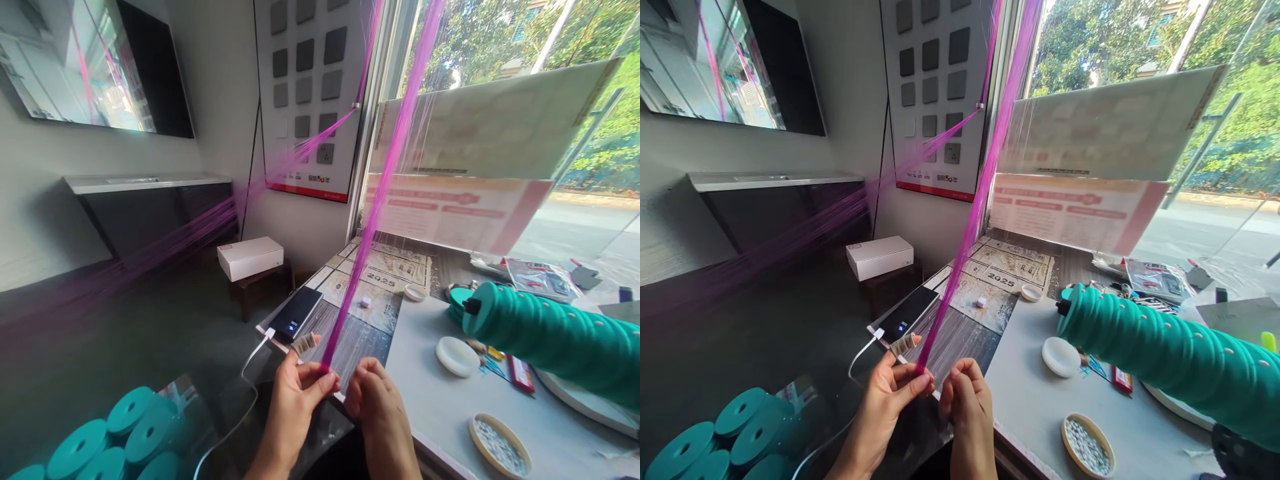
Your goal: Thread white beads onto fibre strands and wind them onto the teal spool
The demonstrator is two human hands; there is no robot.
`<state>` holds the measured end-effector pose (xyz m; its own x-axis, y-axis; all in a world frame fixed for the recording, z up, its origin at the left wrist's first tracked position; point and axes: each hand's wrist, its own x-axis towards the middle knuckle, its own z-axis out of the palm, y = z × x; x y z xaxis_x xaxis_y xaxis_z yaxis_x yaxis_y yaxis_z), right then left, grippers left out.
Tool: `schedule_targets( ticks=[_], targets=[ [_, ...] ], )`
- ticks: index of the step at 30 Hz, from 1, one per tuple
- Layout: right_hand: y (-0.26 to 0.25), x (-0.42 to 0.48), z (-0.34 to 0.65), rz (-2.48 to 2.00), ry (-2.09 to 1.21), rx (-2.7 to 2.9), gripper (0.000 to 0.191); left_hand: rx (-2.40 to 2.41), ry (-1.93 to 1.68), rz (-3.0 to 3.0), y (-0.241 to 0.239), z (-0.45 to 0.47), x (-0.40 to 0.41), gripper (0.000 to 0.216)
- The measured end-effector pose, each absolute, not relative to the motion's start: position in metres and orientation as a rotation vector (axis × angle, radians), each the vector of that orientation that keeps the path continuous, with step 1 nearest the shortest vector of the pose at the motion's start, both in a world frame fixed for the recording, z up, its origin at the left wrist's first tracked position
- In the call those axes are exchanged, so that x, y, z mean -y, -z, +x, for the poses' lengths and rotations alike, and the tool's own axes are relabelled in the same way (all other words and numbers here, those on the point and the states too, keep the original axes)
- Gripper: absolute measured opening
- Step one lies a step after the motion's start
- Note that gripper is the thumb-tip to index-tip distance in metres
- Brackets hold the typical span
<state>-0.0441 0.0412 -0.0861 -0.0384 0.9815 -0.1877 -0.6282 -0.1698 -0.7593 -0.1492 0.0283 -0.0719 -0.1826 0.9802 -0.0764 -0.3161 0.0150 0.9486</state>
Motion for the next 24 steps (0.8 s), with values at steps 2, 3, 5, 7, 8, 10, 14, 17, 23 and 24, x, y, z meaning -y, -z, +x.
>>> schedule_targets(
  ticks=[2,3,5,7,8,10,14,17,23,24],
  targets=[
    [0.085,-0.043,-0.046,-0.910,-1.603,0.639,0.034,-1.112,-1.434,0.833,0.071,-0.149,-0.028,0.074],
    [0.085,-0.045,-0.048,-0.955,-1.602,0.683,0.038,-1.102,-1.423,0.831,0.071,-0.149,-0.028,0.075],
    [0.086,-0.047,-0.051,-0.987,-1.578,0.735,0.043,-1.091,-1.396,0.824,0.069,-0.148,-0.027,0.077],
    [0.088,-0.048,-0.054,-0.983,-1.545,0.726,0.039,-1.095,-1.373,0.813,0.067,-0.148,-0.026,0.079],
    [0.089,-0.048,-0.055,-0.981,-1.526,0.711,0.037,-1.096,-1.367,0.809,0.066,-0.147,-0.025,0.080],
    [0.087,-0.047,-0.054,-0.989,-1.527,0.696,0.034,-1.089,-1.372,0.809,0.065,-0.147,-0.024,0.078],
    [0.079,-0.043,-0.050,-1.015,-1.564,0.708,0.033,-1.080,-1.422,0.825,0.066,-0.147,-0.025,0.073],
    [0.076,-0.041,-0.048,-1.025,-1.551,0.714,0.033,-1.095,-1.437,0.834,0.067,-0.147,-0.025,0.073],
    [0.087,-0.042,-0.047,-1.032,-1.536,0.708,0.033,-1.105,-1.452,0.838,0.069,-0.147,-0.026,0.074],
    [0.090,-0.043,-0.047,-1.032,-1.539,0.696,0.034,-1.110,-1.458,0.833,0.069,-0.148,-0.026,0.073]
  ],
)
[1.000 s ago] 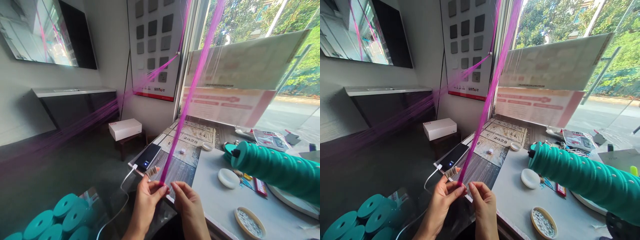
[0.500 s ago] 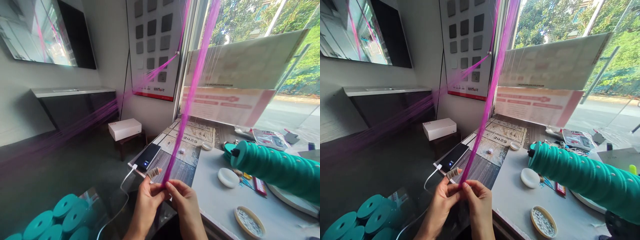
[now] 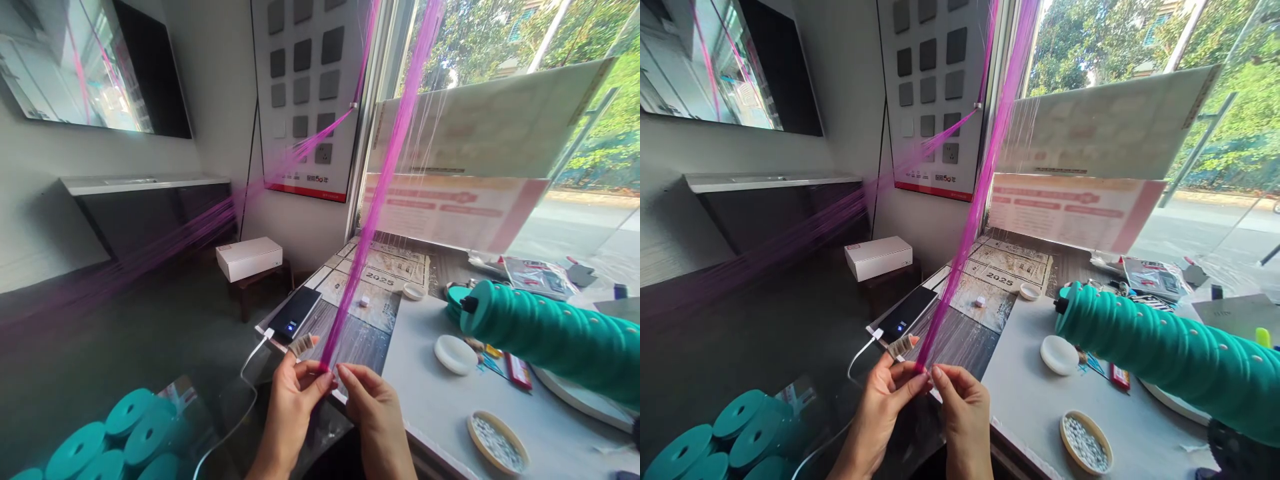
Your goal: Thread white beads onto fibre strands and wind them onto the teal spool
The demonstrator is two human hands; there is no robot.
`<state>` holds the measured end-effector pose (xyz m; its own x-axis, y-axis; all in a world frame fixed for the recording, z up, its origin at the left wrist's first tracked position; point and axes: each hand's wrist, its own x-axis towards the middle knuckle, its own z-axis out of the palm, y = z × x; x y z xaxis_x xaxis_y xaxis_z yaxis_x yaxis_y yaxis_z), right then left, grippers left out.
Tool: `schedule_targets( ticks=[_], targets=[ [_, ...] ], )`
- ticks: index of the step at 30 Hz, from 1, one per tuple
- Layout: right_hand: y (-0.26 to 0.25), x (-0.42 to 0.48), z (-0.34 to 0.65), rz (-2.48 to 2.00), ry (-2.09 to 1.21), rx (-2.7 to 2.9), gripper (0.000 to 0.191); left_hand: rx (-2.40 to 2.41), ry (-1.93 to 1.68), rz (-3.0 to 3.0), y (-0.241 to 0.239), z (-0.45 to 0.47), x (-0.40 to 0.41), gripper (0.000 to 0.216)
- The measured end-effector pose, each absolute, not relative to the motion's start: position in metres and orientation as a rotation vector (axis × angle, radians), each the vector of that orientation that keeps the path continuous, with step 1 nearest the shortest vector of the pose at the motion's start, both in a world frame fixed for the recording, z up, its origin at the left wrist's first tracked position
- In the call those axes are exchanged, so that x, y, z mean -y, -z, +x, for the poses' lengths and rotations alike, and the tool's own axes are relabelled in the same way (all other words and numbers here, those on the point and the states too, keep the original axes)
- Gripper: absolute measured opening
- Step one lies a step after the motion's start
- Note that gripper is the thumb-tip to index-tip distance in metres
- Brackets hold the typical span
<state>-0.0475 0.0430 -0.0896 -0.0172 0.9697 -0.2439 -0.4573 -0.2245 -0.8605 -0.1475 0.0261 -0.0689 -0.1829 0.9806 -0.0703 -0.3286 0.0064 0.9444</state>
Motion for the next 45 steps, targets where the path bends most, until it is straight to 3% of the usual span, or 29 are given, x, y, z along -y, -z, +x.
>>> schedule_targets(
  ticks=[12,18,45],
  targets=[
    [0.099,-0.043,-0.048,-0.795,-1.518,0.554,0.033,-1.151,-1.466,0.809,0.069,-0.147,-0.025,0.074],
    [0.090,-0.045,-0.054,-0.996,-1.534,0.657,0.040,-1.090,-1.445,0.846,0.068,-0.146,-0.025,0.075],
    [0.084,-0.042,-0.049,-0.968,-1.509,0.687,0.030,-1.098,-1.483,0.812,0.066,-0.142,-0.025,0.066]
  ],
)
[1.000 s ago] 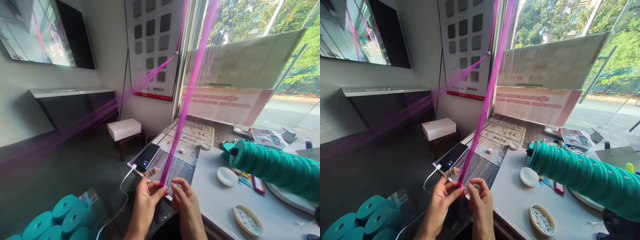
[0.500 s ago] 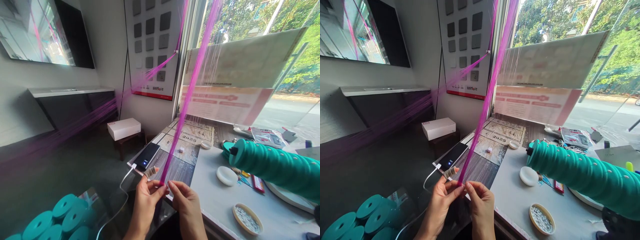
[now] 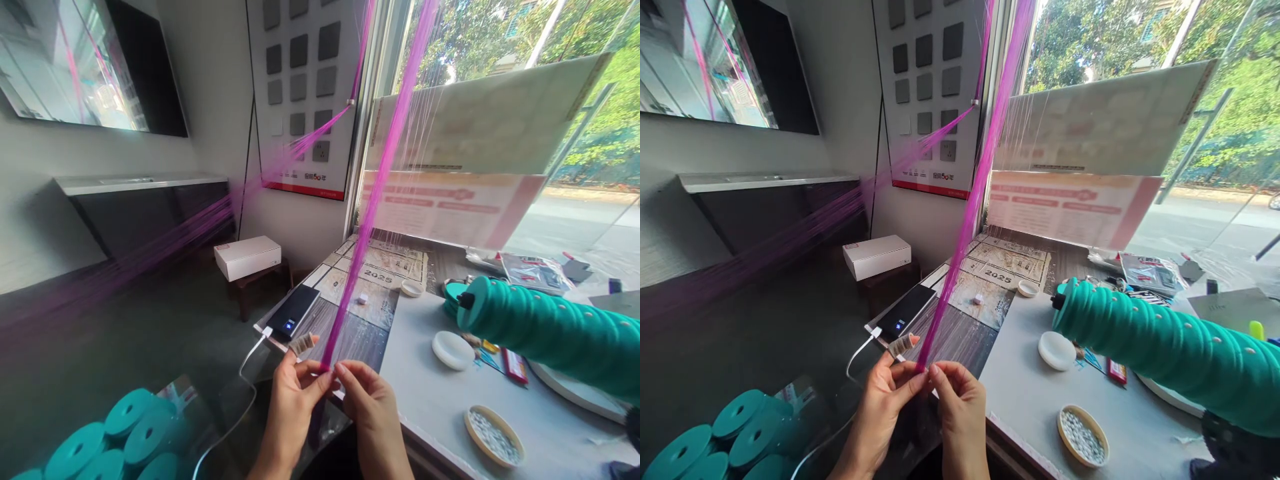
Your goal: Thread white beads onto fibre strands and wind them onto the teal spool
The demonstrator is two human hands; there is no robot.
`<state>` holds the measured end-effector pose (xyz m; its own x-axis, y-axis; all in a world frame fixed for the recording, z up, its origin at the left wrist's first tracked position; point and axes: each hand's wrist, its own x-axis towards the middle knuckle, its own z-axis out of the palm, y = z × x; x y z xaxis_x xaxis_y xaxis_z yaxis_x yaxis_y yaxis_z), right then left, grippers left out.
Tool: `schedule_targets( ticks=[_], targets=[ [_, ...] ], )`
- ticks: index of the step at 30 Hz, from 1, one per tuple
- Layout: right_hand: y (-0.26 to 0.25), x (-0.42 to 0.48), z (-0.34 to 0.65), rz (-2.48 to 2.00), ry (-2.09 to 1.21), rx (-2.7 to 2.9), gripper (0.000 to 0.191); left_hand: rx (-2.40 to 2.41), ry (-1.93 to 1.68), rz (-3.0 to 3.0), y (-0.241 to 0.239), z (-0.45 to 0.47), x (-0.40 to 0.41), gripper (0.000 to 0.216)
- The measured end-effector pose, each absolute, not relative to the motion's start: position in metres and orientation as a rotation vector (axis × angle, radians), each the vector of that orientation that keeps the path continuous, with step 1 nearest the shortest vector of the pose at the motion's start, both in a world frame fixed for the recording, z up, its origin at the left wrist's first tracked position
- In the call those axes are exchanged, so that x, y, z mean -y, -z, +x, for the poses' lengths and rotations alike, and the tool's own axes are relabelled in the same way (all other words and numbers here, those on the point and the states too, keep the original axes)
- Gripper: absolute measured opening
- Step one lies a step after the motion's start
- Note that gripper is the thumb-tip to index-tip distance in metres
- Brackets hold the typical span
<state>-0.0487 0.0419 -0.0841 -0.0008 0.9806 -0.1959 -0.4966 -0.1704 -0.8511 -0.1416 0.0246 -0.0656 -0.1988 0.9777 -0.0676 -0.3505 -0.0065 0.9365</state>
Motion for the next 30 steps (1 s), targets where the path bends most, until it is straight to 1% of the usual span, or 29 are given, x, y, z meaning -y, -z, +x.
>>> schedule_targets(
  ticks=[12,18,24,26,30],
  targets=[
    [0.082,-0.039,-0.048,-0.988,-1.493,0.726,0.032,-1.095,-1.474,0.813,0.068,-0.142,-0.025,0.063],
    [0.093,-0.041,-0.048,-0.994,-1.481,0.722,0.035,-1.114,-1.482,0.795,0.069,-0.143,-0.026,0.060],
    [0.098,-0.034,-0.047,-0.811,-1.483,0.587,0.033,-1.155,-1.492,0.776,0.067,-0.143,-0.026,0.065],
    [0.100,-0.034,-0.048,-0.818,-1.515,0.520,0.032,-1.159,-1.489,0.774,0.067,-0.143,-0.025,0.064],
    [0.103,-0.040,-0.053,-0.965,-1.577,0.543,0.048,-1.138,-1.470,0.818,0.068,-0.143,-0.025,0.062]
  ],
)
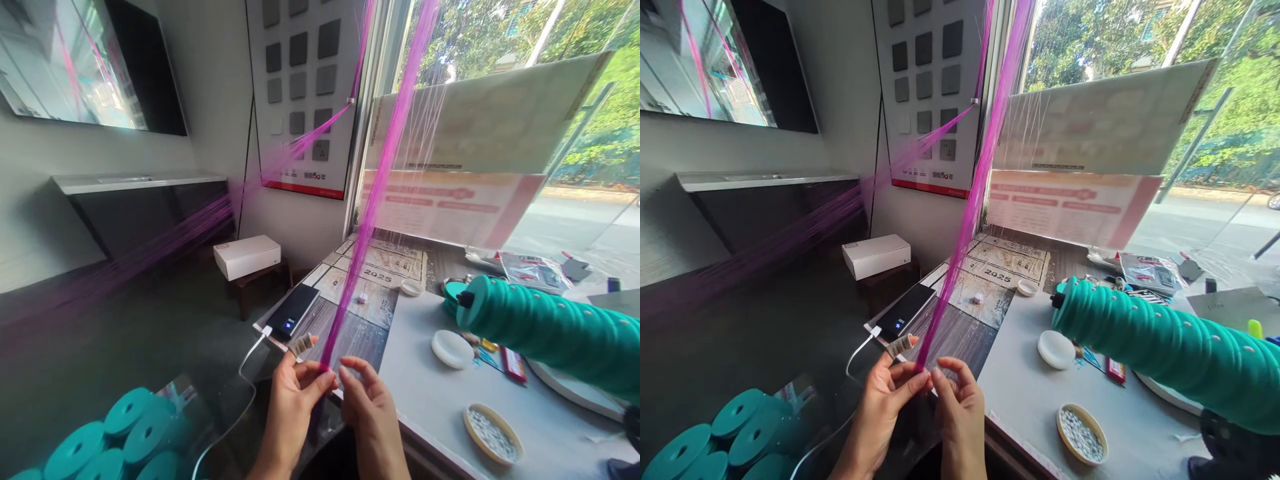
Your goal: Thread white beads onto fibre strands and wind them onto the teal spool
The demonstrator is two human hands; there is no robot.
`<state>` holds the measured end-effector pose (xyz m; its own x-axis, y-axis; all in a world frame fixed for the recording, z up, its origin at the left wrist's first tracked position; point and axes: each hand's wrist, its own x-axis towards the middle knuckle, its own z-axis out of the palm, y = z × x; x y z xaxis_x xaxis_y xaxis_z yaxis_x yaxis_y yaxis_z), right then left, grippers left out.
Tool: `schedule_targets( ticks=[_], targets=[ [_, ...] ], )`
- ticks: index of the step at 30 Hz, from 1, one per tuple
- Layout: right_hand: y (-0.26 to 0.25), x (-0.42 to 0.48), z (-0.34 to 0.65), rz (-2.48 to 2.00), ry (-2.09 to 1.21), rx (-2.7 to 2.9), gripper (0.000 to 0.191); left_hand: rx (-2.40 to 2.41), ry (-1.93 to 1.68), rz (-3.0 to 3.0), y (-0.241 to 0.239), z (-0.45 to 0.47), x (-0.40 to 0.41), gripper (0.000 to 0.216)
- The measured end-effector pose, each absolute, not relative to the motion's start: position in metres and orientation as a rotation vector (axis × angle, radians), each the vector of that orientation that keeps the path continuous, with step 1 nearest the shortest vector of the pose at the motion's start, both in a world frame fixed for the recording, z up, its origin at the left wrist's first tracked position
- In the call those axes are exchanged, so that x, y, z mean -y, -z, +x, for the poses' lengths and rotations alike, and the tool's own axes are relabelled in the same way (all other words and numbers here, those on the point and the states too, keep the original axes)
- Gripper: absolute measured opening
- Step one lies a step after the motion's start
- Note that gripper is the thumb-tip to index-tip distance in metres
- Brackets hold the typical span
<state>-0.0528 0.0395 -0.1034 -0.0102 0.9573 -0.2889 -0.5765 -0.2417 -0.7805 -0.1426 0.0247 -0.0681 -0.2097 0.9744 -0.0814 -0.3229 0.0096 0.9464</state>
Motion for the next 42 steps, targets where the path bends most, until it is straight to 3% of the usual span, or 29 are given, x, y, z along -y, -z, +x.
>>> schedule_targets(
  ticks=[9,34,42],
  targets=[
    [0.081,-0.037,-0.053,-0.981,-1.529,0.617,0.035,-1.099,-1.459,0.807,0.068,-0.143,-0.025,0.069],
    [0.100,-0.034,-0.055,-0.957,-1.455,0.632,0.041,-1.186,-1.612,0.754,0.070,-0.147,-0.029,0.057],
    [0.094,-0.025,-0.056,-0.921,-1.327,0.578,0.043,-1.478,-1.681,1.140,0.077,-0.152,-0.031,0.047]
  ],
)
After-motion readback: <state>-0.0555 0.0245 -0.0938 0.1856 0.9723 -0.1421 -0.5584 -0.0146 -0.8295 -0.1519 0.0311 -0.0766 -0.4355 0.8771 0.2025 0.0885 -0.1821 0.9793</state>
